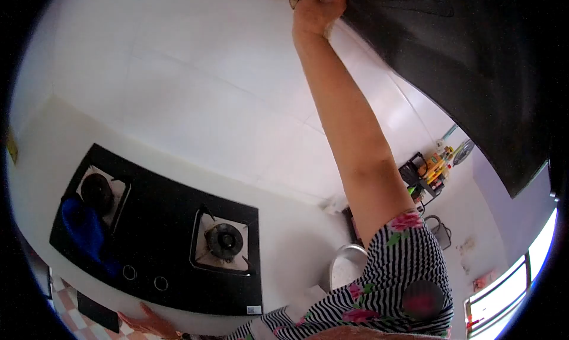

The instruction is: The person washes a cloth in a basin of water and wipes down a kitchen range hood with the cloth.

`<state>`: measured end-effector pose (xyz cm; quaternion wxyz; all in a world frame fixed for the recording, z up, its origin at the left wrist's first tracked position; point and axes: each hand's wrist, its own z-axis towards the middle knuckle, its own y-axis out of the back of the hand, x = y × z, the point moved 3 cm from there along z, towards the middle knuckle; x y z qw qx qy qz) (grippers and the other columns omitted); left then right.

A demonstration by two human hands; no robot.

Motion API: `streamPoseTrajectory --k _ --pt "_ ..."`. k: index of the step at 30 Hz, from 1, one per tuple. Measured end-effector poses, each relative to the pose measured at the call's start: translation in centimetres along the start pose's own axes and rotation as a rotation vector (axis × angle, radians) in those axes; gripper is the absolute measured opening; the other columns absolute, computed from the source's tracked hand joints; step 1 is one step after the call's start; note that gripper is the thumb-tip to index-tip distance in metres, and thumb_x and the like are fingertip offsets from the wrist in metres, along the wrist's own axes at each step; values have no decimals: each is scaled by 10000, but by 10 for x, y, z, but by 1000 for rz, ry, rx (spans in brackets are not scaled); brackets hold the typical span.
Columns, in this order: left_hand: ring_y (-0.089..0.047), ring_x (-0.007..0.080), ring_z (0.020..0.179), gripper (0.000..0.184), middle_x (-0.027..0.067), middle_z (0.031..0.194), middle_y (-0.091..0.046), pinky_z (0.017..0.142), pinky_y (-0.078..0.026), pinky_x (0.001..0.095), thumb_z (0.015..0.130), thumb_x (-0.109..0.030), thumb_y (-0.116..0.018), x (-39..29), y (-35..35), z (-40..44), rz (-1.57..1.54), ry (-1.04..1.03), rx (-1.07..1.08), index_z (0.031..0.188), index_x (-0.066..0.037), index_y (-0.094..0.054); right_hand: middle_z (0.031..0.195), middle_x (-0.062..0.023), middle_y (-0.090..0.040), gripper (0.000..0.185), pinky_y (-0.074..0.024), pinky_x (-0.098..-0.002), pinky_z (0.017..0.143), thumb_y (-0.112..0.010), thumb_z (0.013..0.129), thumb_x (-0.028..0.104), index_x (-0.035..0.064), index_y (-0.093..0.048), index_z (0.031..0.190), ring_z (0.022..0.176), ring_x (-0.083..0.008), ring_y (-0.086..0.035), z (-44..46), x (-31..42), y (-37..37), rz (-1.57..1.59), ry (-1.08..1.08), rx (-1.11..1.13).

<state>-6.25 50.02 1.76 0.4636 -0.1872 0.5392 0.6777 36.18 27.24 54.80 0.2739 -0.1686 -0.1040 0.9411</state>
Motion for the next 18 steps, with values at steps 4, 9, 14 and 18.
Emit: streamPoseTrajectory --k 4,9,14,18 --pt "-348 411 1146 908 244 1253 -361 938 -299 536 738 -559 -612 14 -9 1 36 -69 -21 1298 55 -246 1066 -77 -521 213 -394 -398 900 -455 820 164 75 -526 1000 995 -241 -489 21 -53 24 1922 -525 555" --pt "-357 401 1148 892 248 1266 -359 935 -305 529 754 -552 -598 18 -11 -1 53 -78 -8 1306 51 -241 805 -61 -526 301 -424 -403 789 -586 741 326 65 -536 880 823 -264 -503 29 -3 26 1044 -724 -333" --pt "-367 394 1143 885 243 1250 -378 935 -308 524 760 -556 -588 12 -11 -1 44 -85 -20 1301 59 -252 761 -65 -510 265 -425 -382 776 -571 723 292 61 -525 845 782 -267 -504 17 -16 31 315 -330 -81" --pt "-375 394 1135 888 243 1234 -390 927 -321 524 755 -560 -590 11 -9 2 63 -75 -24 1292 68 -265 864 -121 -518 293 -431 -437 811 -535 723 293 65 -527 907 840 -293 -499 52 -29 71 958 -737 -103"
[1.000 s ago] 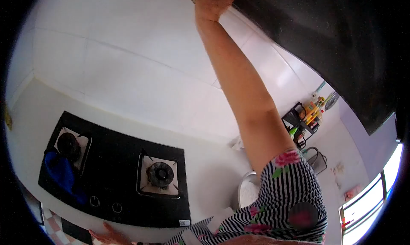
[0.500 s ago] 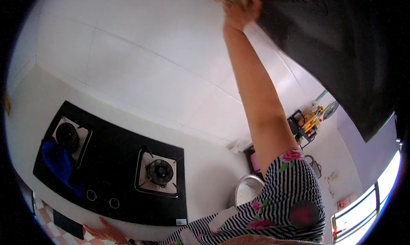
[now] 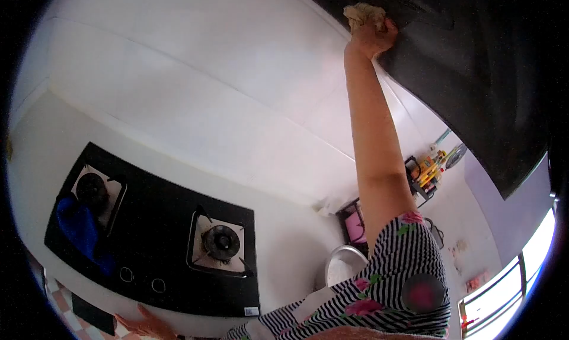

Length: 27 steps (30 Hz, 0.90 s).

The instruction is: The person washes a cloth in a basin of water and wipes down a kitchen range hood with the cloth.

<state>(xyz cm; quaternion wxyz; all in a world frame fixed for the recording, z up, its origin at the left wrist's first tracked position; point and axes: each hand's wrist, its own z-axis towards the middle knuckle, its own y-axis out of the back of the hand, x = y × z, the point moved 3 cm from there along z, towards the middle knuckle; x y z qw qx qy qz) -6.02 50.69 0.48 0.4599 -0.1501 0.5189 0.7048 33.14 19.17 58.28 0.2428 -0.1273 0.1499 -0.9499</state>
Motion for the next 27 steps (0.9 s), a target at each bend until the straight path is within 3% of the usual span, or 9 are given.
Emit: streamPoseTrajectory --k 5,8,10,12,19,22,23,25,27 --pt "-392 398 1121 883 244 1230 -396 918 -340 520 756 -554 -594 0 2 -1 24 -54 -16 1290 70 -270 904 -92 -525 258 -436 -379 794 -632 672 45 34 -539 912 888 -212 -498 -21 -41 -25 -859 569 96" --pt "-398 403 1117 881 244 1233 -395 918 -344 519 756 -547 -599 2 1 0 26 -56 -21 1288 72 -269 976 -127 -558 361 -423 -337 884 -690 674 65 18 -515 986 910 -243 -536 -20 -27 -17 -989 647 140" --pt "-398 407 1118 882 245 1238 -393 922 -341 519 756 -543 -602 4 0 -1 26 -46 -21 1289 74 -264 1063 -140 -530 355 -437 -343 894 -651 689 2 36 -509 1013 944 -254 -531 5 -14 13 -124 118 90" --pt "-395 408 1121 878 246 1238 -394 921 -343 519 761 -540 -598 7 0 0 53 -62 -10 1289 74 -259 1104 -153 -507 345 -409 -347 926 -649 703 3 37 -509 1017 976 -261 -516 -17 9 -14 -754 336 -80" --pt "-404 411 1109 867 246 1236 -397 901 -355 526 774 -544 -579 3 1 1 56 -117 -24 1284 77 -253 1069 -156 -504 365 -419 -352 969 -616 748 14 26 -455 1075 1027 -253 -500 -28 0 -30 -1210 572 218" --pt "-412 409 1096 860 243 1227 -405 883 -362 527 772 -543 -582 2 3 0 51 -63 6 1282 72 -262 1087 -167 -491 358 -415 -425 937 -602 756 31 26 -448 1079 1000 -274 -500 -26 14 -24 -570 180 -1" --pt "-412 409 1096 860 243 1227 -405 883 -362 527 772 -543 -582 1 2 0 48 -58 -1 1282 72 -262 1110 -178 -472 342 -414 -470 905 -563 755 -6 26 -450 1076 993 -282 -499 -8 2 -4 -760 353 -56" --pt "-416 407 1091 853 241 1220 -410 868 -366 526 768 -542 -588 2 2 1 59 -60 -5 1280 65 -275 990 -119 -498 358 -452 -394 816 -569 690 -44 29 -465 1025 905 -230 -505 -11 -13 -16 -18 74 2" --pt "-420 406 1087 846 239 1212 -415 854 -370 526 764 -541 -594 4 5 1 74 -57 -10 1278 58 -289 955 -83 -503 334 -447 -338 784 -578 656 -60 34 -483 962 878 -199 -496 -31 -32 -41 -534 324 -9"
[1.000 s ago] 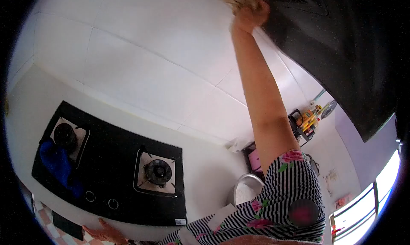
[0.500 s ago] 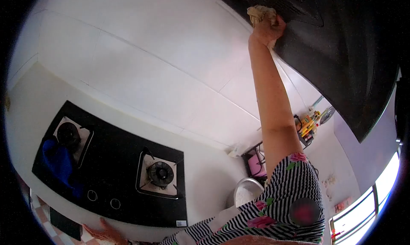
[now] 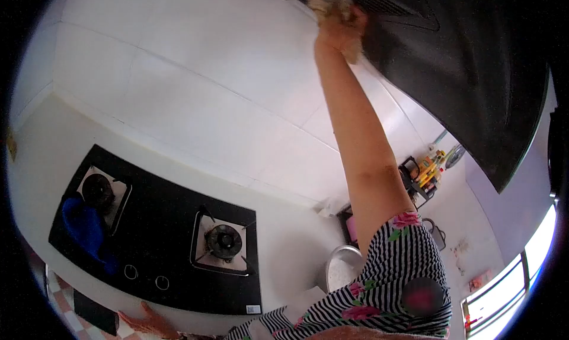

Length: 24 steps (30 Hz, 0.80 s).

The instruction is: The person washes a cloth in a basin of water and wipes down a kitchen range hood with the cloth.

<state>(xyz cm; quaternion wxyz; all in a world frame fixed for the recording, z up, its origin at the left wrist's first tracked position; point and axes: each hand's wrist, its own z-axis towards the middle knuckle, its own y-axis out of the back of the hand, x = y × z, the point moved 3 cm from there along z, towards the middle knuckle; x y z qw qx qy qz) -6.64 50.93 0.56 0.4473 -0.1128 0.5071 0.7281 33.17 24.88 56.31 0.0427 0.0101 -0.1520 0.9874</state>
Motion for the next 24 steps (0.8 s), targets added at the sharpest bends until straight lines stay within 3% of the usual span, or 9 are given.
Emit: streamPoseTrajectory --k 1,3,6,9,11,13,16,22,24 --pt "-423 406 1084 843 239 1213 -415 849 -371 526 762 -541 -597 -3 1 0 4 29 15 1276 55 -295 937 -65 -506 323 -444 -309 768 -582 638 -67 36 -491 930 865 -183 -492 -12 2 -15 -249 116 -44" --pt "-430 407 1079 840 237 1218 -415 845 -371 528 757 -538 -604 -3 0 -1 -33 32 1 1274 51 -302 992 -115 -513 363 -413 -307 863 -624 665 -55 15 -481 991 930 -201 -494 -25 -6 -30 1 -33 -18" --pt "-437 409 1073 837 236 1219 -418 843 -372 530 752 -535 -613 -2 -4 -2 -34 -7 -42 1270 49 -311 931 -69 -507 325 -441 -309 768 -586 619 -55 28 -493 919 873 -184 -492 -23 -19 -30 -81 70 170" --pt "-441 407 1071 836 237 1210 -426 851 -375 525 751 -531 -616 -3 0 1 10 -20 -35 1267 52 -312 907 -68 -497 286 -447 -334 769 -557 630 -57 38 -494 893 852 -198 -495 -19 -8 -1 -372 322 154" --pt "-443 403 1071 837 237 1206 -429 858 -377 519 752 -533 -614 -6 2 2 9 -8 -33 1267 53 -311 788 -89 -526 123 -482 -358 685 -522 753 29 66 -492 866 811 -231 -518 4 -44 26 699 -343 -114" --pt "-446 397 1070 842 235 1207 -430 867 -379 512 751 -541 -609 -9 4 2 -23 -11 -43 1267 54 -310 1164 -155 -460 336 -402 -403 921 -436 898 200 46 -401 1195 1061 -269 -471 4 -4 17 110 -362 -37" --pt "-444 392 1077 852 232 1210 -428 871 -383 508 750 -551 -604 -11 3 1 -21 23 -13 1272 52 -306 1224 -109 -444 382 -392 -361 938 -417 917 203 71 -360 1272 1109 -246 -446 8 -7 2 110 -603 -60" --pt "-437 386 1095 863 221 1223 -421 868 -390 508 745 -558 -604 -10 6 2 18 27 26 1278 49 -303 1275 -75 -420 429 -392 -353 940 -397 931 289 101 -340 1313 1123 -225 -444 -19 -20 -11 197 -528 144" --pt "-433 386 1100 861 221 1224 -421 872 -391 507 745 -560 -603 -8 2 -1 30 29 22 1277 47 -305 1205 -82 -478 336 -445 -379 831 -418 925 258 108 -416 1225 1056 -233 -491 6 -43 3 478 -787 -20"
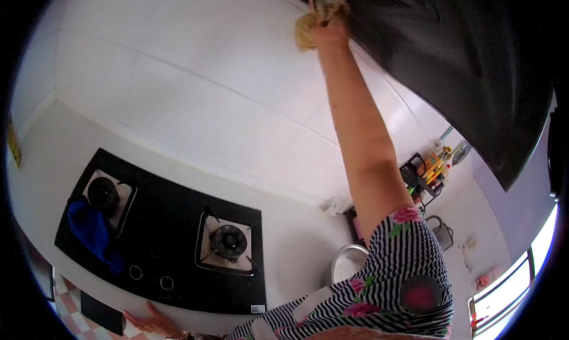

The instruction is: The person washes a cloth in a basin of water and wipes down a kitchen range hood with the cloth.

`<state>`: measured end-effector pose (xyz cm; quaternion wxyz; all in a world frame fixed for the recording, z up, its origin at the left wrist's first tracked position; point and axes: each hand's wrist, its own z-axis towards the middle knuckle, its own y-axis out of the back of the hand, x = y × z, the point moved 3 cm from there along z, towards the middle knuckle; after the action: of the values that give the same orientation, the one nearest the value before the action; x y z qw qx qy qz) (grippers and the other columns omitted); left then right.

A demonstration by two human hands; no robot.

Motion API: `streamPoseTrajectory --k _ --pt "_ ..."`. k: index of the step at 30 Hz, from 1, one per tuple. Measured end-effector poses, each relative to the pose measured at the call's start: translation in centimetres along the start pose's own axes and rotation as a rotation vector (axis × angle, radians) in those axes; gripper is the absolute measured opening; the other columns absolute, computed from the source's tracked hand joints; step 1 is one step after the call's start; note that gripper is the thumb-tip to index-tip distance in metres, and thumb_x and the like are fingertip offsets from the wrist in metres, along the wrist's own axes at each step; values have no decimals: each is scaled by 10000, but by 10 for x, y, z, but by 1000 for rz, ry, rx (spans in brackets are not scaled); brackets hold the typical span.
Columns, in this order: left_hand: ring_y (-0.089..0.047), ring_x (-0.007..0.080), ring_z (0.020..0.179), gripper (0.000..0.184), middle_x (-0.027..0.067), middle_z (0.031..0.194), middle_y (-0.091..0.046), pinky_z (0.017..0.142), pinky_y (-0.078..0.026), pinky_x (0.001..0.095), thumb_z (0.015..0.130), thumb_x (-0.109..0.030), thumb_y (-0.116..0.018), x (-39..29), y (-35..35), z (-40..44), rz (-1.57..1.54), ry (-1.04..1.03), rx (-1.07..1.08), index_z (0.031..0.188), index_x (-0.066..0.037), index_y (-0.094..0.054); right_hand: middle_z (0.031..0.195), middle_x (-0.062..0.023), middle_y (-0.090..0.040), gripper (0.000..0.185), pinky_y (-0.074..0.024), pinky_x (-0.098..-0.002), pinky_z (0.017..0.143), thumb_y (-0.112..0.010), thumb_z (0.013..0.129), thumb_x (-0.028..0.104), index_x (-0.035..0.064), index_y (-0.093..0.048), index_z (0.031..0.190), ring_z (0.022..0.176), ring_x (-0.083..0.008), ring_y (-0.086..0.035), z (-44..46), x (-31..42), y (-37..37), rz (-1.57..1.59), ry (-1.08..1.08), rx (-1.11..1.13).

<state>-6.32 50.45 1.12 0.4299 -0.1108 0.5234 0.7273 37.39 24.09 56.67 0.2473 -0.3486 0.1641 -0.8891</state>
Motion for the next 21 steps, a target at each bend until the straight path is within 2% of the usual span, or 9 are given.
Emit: streamPoseTrajectory --k 1,2,6,9,10,15,19,21 --pt "-431 385 1103 860 221 1224 -420 874 -391 506 745 -561 -602 3 -1 0 8 -4 -1 1277 46 -306 1170 -86 -507 292 -471 -392 776 -429 921 242 111 -454 1181 1023 -237 -515 8 5 2 164 -115 -55" --pt "-429 387 1105 861 225 1221 -421 879 -390 506 744 -560 -604 2 -1 0 16 0 1 1275 50 -306 1150 -71 -537 274 -462 -366 814 -384 937 283 119 -504 1120 1075 -222 -503 16 5 8 -117 -109 -254" --pt "-423 392 1106 864 238 1209 -423 893 -383 505 741 -550 -615 1 -2 1 18 -53 -24 1263 66 -307 1144 -16 -550 278 -440 -387 844 -403 928 316 142 -510 1117 1066 -225 -507 -4 -22 -27 236 -222 -68" --pt "-428 396 1099 859 243 1202 -425 892 -384 505 741 -537 -625 0 -1 1 11 -70 -28 1253 78 -311 1279 0 -444 321 -367 -335 957 -369 943 236 159 -419 1251 1174 -184 -409 -16 -15 -18 53 -185 -32" --pt "-430 397 1095 857 244 1201 -426 890 -386 505 741 -532 -628 -2 1 1 9 -65 -26 1250 81 -314 1315 -8 -419 369 -353 -332 978 -394 931 223 153 -383 1293 1208 -198 -384 -29 -3 -27 -3 -149 5" --pt "-440 395 1078 836 245 1196 -429 897 -375 514 746 -523 -629 -6 4 4 -12 -38 -26 1257 63 -323 1315 -47 -424 383 -342 -373 993 -370 932 254 134 -385 1296 1205 -228 -397 32 30 9 142 -199 -59" --pt "-429 406 1079 822 257 1207 -416 914 -347 533 741 -505 -644 0 1 0 -23 -45 -30 1279 27 -325 1314 -78 -427 400 -333 -405 1005 -350 933 278 118 -387 1298 1202 -251 -408 24 23 -8 197 -267 -125" --pt "-327 332 1203 745 171 1326 -327 994 -291 487 773 -329 -646 20 -27 -8 89 163 71 1347 -63 -253 1314 -94 -429 410 -329 -421 1011 -340 934 290 110 -387 1299 1201 -263 -414 -1 11 -30 244 -310 -89"
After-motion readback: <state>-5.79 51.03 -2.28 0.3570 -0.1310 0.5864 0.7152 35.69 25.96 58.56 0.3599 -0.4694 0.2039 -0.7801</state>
